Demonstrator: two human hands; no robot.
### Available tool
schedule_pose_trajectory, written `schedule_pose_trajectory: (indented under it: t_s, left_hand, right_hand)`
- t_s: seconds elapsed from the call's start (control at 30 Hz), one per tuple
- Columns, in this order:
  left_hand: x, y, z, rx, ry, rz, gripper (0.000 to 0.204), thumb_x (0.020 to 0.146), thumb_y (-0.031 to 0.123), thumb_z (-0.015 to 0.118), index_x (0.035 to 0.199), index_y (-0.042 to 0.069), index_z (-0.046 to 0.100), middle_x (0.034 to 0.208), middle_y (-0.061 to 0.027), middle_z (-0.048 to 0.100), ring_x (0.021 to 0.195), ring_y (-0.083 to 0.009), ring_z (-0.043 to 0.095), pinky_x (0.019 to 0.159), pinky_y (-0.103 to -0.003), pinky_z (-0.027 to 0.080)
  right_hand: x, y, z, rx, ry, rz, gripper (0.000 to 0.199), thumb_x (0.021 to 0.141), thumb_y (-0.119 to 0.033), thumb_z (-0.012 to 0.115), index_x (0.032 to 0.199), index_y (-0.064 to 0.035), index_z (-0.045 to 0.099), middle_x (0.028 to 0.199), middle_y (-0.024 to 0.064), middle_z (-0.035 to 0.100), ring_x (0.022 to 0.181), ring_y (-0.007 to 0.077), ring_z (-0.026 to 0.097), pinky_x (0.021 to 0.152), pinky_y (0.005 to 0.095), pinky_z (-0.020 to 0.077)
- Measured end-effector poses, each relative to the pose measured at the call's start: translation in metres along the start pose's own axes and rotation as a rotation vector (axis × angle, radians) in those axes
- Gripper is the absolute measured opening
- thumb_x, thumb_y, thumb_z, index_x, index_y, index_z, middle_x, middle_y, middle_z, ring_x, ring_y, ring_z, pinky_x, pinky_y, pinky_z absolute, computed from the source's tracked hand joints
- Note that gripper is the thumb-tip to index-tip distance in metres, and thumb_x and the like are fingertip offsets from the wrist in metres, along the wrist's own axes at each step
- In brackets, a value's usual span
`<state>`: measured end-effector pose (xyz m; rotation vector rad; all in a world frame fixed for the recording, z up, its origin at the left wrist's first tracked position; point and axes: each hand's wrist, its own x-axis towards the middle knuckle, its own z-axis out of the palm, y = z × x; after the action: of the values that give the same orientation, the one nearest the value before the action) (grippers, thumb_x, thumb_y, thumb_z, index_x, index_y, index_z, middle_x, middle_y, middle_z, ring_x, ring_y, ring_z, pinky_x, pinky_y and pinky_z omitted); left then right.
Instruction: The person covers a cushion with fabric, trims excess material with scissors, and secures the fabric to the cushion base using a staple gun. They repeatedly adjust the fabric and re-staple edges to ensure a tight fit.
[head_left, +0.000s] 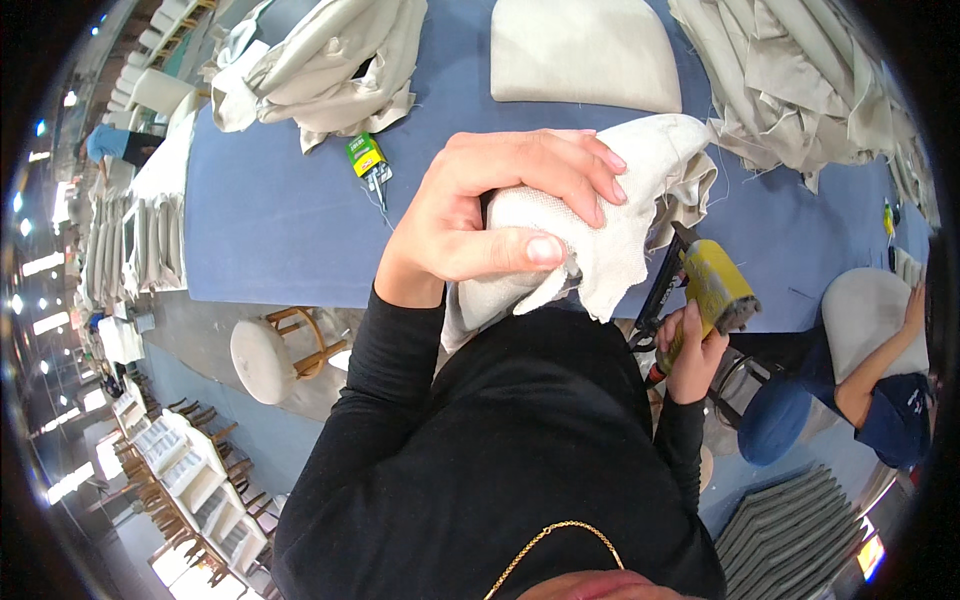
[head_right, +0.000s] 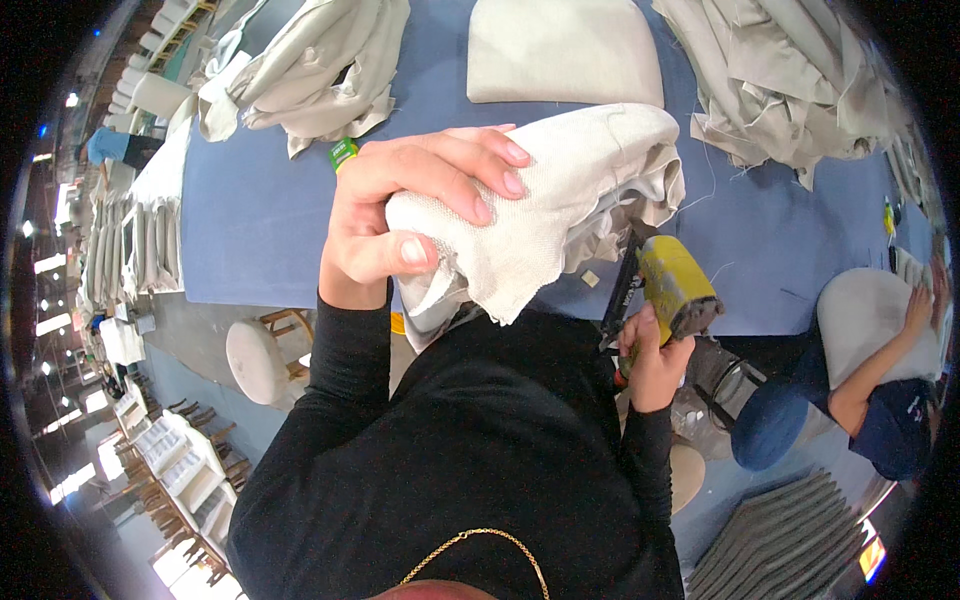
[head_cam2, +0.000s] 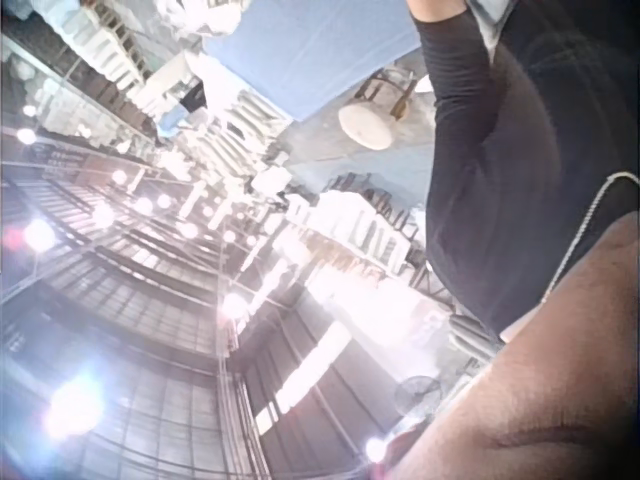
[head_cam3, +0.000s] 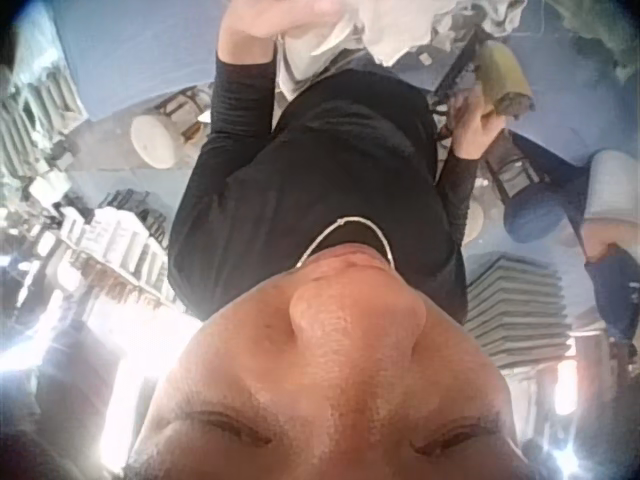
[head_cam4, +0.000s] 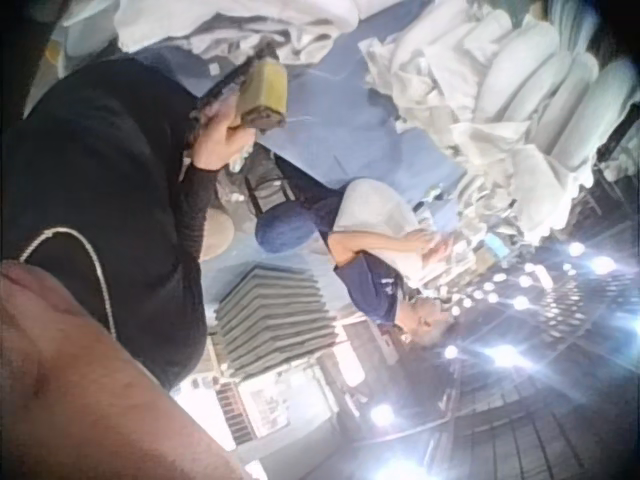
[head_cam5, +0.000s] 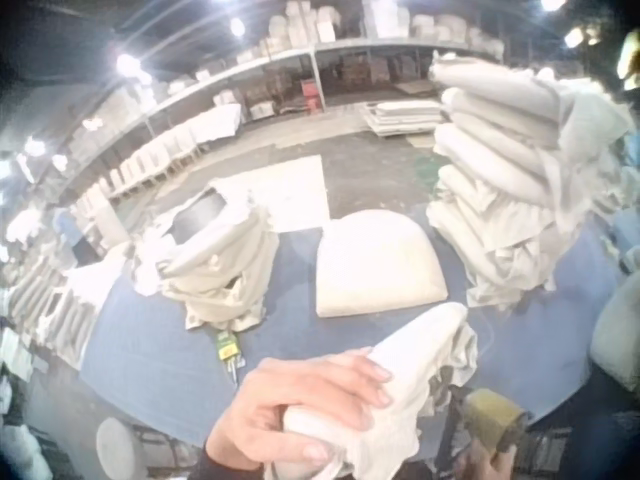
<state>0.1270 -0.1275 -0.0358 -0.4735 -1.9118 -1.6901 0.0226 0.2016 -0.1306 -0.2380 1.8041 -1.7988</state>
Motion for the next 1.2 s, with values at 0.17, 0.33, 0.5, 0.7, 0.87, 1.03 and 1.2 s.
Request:
schedule_pose_trajectory:
  t_s: [0.17, 0.33, 0.5, 0.7, 0.87, 1.03, 1.2]
  left_hand:
    - [0.008, -0.005, -0.005, 0.022, 0.004, -0.026, 0.04, 0.094, 0.036, 0.071, 0.101, -0.003, 0.078, 0.112, -0.026, 0.077, 0.117, -0.0432, 0.071, 0.114, -0.058, 0.047]
    - [0.016, -0.009, -0.001, -0.014, 0.092, -0.014, 0.033, 0.093, 0.027, 0.075, 0.103, -0.004, 0.078, 0.104, -0.0204, 0.078, 0.11, -0.0359, 0.073, 0.111, -0.054, 0.051]
    - [0.021, -0.011, 0.003, -0.021, 0.109, -0.03, 0.034, 0.094, 0.027, 0.075, 0.106, -0.004, 0.078, 0.109, -0.0218, 0.077, 0.117, -0.0373, 0.071, 0.114, -0.053, 0.049]
    - [0.026, -0.011, 0.007, 0.003, 0.094, -0.035, 0.035, 0.095, 0.028, 0.073, 0.107, -0.004, 0.078, 0.113, -0.0216, 0.077, 0.119, -0.0369, 0.07, 0.115, -0.053, 0.048]
    - [0.029, -0.012, 0.013, -0.004, 0.103, -0.065, 0.035, 0.095, 0.028, 0.072, 0.107, -0.004, 0.078, 0.115, -0.0215, 0.077, 0.121, -0.0363, 0.07, 0.116, -0.054, 0.048]
    - [0.031, -0.01, 0.017, -0.001, 0.117, -0.068, 0.035, 0.095, 0.028, 0.072, 0.107, -0.004, 0.077, 0.115, -0.0213, 0.077, 0.121, -0.0364, 0.069, 0.117, -0.054, 0.047]
    - [0.03, -0.01, 0.019, -0.006, 0.116, -0.078, 0.034, 0.095, 0.028, 0.072, 0.107, -0.004, 0.077, 0.117, -0.0213, 0.077, 0.123, -0.0361, 0.069, 0.117, -0.052, 0.047]
  right_hand:
    - [-0.027, -0.057, 0.034, 0.1, -0.191, -0.144, 0.071, 0.11, -0.059, 0.054, 0.138, 0.0066, 0.049, 0.066, 0.0031, 0.051, 0.053, 0.013, 0.049, 0.057, 0.0321, 0.0437]
    - [-0.044, -0.089, 0.056, 0.301, -0.427, -0.097, 0.1, 0.101, -0.075, 0.057, 0.149, 0.0098, 0.038, 0.064, -0.0009, 0.052, 0.053, 0.014, 0.05, 0.061, 0.0326, 0.0485]
    - [-0.052, -0.095, 0.069, 0.361, -0.523, 0.047, 0.092, 0.103, -0.071, 0.056, 0.145, 0.0098, 0.039, 0.065, -0.0005, 0.052, 0.054, 0.0137, 0.05, 0.061, 0.0326, 0.0485]
    - [-0.06, -0.103, 0.076, 0.354, -0.538, 0.151, 0.084, 0.105, -0.065, 0.055, 0.141, 0.0098, 0.041, 0.066, 0.0, 0.051, 0.054, 0.0132, 0.05, 0.061, 0.0325, 0.0485]
    - [-0.06, -0.102, 0.078, 0.35, -0.497, 0.168, 0.077, 0.107, -0.06, 0.054, 0.137, 0.0098, 0.043, 0.066, 0.0004, 0.05, 0.055, 0.0129, 0.049, 0.062, 0.0325, 0.0485]
    - [-0.06, -0.104, 0.079, 0.34, -0.481, 0.178, 0.07, 0.109, -0.055, 0.054, 0.133, 0.0098, 0.045, 0.067, 0.0008, 0.05, 0.056, 0.0125, 0.049, 0.062, 0.0325, 0.0485]
    - [-0.061, -0.104, 0.082, 0.336, -0.468, 0.191, 0.063, 0.11, -0.05, 0.053, 0.129, 0.0098, 0.046, 0.068, 0.0012, 0.049, 0.057, 0.0121, 0.048, 0.062, 0.0325, 0.0485]
